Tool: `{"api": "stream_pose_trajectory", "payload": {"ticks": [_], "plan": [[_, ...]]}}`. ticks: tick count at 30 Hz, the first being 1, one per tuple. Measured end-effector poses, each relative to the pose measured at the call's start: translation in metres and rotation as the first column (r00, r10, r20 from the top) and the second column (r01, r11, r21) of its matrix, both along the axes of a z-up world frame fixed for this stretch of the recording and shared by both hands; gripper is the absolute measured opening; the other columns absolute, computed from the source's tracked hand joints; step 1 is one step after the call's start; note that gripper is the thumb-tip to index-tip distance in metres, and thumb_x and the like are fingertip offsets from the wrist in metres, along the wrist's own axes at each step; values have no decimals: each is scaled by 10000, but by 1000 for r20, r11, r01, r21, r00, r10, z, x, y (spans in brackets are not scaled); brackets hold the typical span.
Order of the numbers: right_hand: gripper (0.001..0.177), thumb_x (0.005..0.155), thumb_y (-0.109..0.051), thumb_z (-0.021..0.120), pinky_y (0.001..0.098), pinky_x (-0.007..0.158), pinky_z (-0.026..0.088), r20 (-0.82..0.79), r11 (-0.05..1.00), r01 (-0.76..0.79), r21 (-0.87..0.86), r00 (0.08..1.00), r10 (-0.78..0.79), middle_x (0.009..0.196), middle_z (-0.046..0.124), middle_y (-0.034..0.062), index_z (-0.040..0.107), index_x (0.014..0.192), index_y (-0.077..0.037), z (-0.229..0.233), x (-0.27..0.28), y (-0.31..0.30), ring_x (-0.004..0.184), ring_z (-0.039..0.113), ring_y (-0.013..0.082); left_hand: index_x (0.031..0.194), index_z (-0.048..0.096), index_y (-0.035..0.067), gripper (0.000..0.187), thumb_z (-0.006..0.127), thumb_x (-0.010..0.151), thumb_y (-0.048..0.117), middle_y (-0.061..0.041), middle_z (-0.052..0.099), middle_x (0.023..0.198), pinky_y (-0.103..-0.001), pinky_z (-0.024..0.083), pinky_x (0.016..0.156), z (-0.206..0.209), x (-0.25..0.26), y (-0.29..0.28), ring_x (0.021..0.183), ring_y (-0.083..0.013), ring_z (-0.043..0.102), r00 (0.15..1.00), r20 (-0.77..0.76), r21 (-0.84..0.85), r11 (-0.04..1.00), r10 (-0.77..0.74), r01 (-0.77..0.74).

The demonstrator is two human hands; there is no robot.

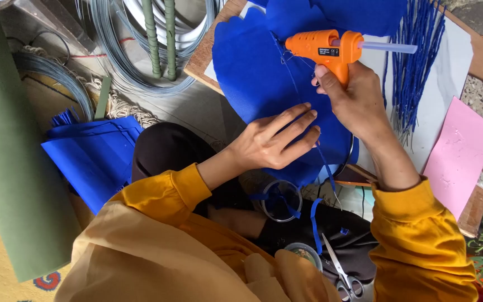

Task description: Using a hot glue gun to attach thin blue sticks to blue fabric pieces.

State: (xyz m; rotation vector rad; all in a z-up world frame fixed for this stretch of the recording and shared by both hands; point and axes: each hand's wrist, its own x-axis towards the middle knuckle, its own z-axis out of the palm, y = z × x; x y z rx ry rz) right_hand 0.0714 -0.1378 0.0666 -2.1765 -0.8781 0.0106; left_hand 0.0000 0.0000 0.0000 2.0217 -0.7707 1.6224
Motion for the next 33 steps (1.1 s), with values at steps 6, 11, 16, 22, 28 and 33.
{"api": "stream_pose_trajectory", "payload": {"ticks": [6, 11, 16, 22, 28, 33], "plan": [[223, 1013, -110, 484, 314, 461, 468, 11, 999, 25, -43, 1000, -24, 656, 548, 182, 539, 924, 87, 0, 1, 1, 508, 547, 220, 848, 612, 98, 165, 471, 903, 165, -110, 619, 873, -214, 541, 547, -5, 2, -1, 878, -233, 623, 1000, 17, -12, 1000, 8, -8], [197, 1002, -69, 486, 360, 492, 501, 25, 998, 27, -60, 999, -26, 677, 544, 205, 536, 934, 109, 4, -5, 3, 629, 592, 291, 850, 613, 97, 152, 479, 897, 153, -111, 613, 857, -210, 542, 539, -3, 1, 1, 874, -235, 620, 1000, 16, -10, 1000, -3, 3], [190, 997, -34, 481, 418, 541, 520, 35, 998, 9, -59, 999, -7, 694, 526, 274, 533, 951, 143, 12, -11, 10, 673, 602, 356, 846, 614, 90, 148, 484, 893, 146, -118, 609, 851, -211, 541, 532, 0, 0, 3, 867, -240, 617, 1000, 18, -18, 1000, -2, 3], [221, 1014, -46, 446, 389, 461, 504, -26, 997, 8, -77, 1000, -10, 704, 514, 261, 519, 985, 160, 14, -8, 12, 535, 577, 308, 862, 603, 79, 160, 453, 904, 115, -126, 597, 850, -223, 548, 554, 6, -6, 8, 888, -251, 605, 1000, 16, -25, 1000, -10, 10], [208, 982, -112, 525, 212, 358, 423, -98, 966, 150, -209, 980, -173, 736, 558, 109, 513, 1007, 95, 21, -12, 17, 434, 462, 127, 858, 601, 77, 83, 651, 792, 85, -103, 581, 956, -213, 572, 593, 11, -15, 15, 932, -199, 593, 989, -147, 45, 999, -5, 11], [197, 997, -117, 530, 218, 355, 394, -82, 951, 179, -253, 975, -205, 719, 546, 90, 517, 957, 76, 24, -13, 18, 418, 453, 128, 870, 593, 84, 105, 635, 779, 51, -104, 577, 958, -195, 565, 552, 7, -13, 14, 926, -195, 599, 990, -143, 50, 999, -11, 19]]}}
